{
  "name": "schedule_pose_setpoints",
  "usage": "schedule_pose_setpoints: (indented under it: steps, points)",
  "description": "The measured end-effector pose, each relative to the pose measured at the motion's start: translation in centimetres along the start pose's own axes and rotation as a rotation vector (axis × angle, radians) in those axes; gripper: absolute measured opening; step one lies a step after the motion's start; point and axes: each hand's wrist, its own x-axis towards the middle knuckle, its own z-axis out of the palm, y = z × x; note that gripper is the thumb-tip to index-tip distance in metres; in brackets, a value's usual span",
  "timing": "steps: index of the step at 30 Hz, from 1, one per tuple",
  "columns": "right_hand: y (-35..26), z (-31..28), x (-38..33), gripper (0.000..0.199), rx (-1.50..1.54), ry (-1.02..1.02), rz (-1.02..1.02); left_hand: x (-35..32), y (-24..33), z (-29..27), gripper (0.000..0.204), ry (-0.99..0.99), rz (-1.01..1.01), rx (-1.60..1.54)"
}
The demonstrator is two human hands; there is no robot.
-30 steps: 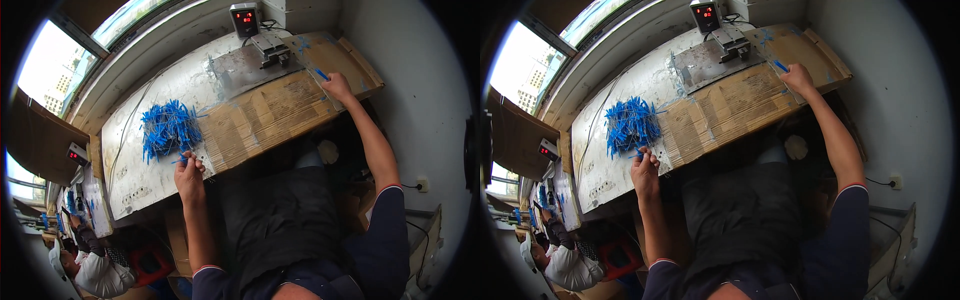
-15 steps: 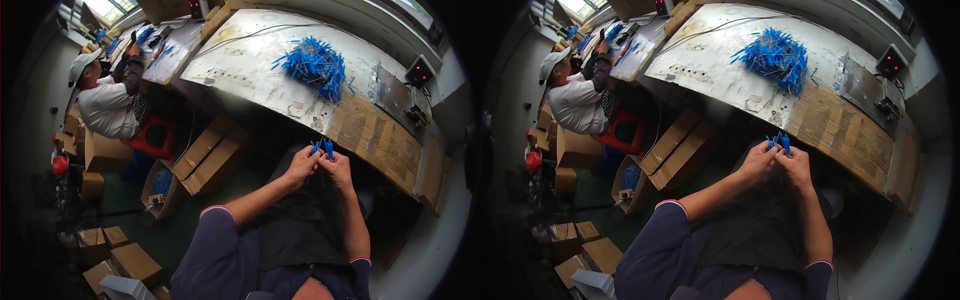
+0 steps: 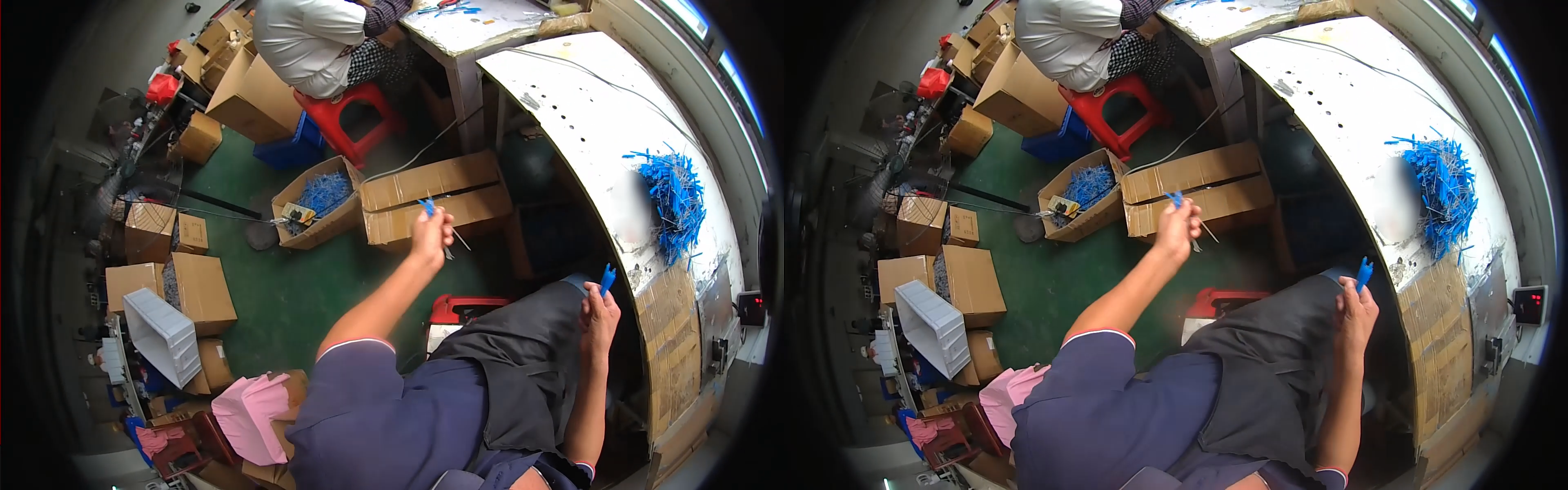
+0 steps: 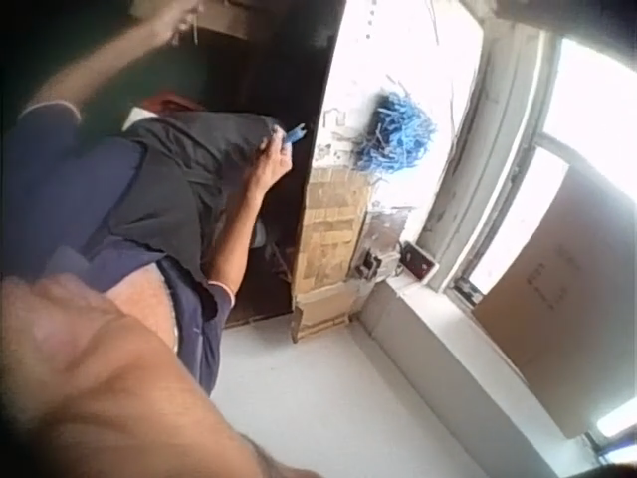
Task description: Gathering and organizing small blue wire or component assemblies on a workbench.
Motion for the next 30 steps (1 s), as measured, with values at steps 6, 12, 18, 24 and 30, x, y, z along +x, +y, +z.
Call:
schedule_pose_setpoints:
  steps: [6,12,18,24,30]
  points:
    - [-2.5,-10.6,-0.3,0.024,-0.006,0.332,-0.213,15.2,15.3,-18.5,0.022,0.633,0.120,-0.039]
    - [-3.2,-20.4,0.3,0.032,0.079,0.511,-0.399,15.4,5.6,-23.4,0.007,0.587,0.265,0.507]
    - [-3.3,-28.7,-0.1,0.033,-0.077,0.815,-0.519,6.1,-10.6,-12.0,0.019,-0.037,-0.163,0.799]
    - [-0.4,-35.5,-2.3,0.027,-0.049,1.134,-0.612,-2.0,-21.4,-3.7,0.022,-0.789,-0.048,1.228]
    - [-1.4,-29.1,2.5,0.024,0.223,1.014,-0.617,-3.4,-25.2,-3.3,0.029,-0.736,-0.692,1.078]
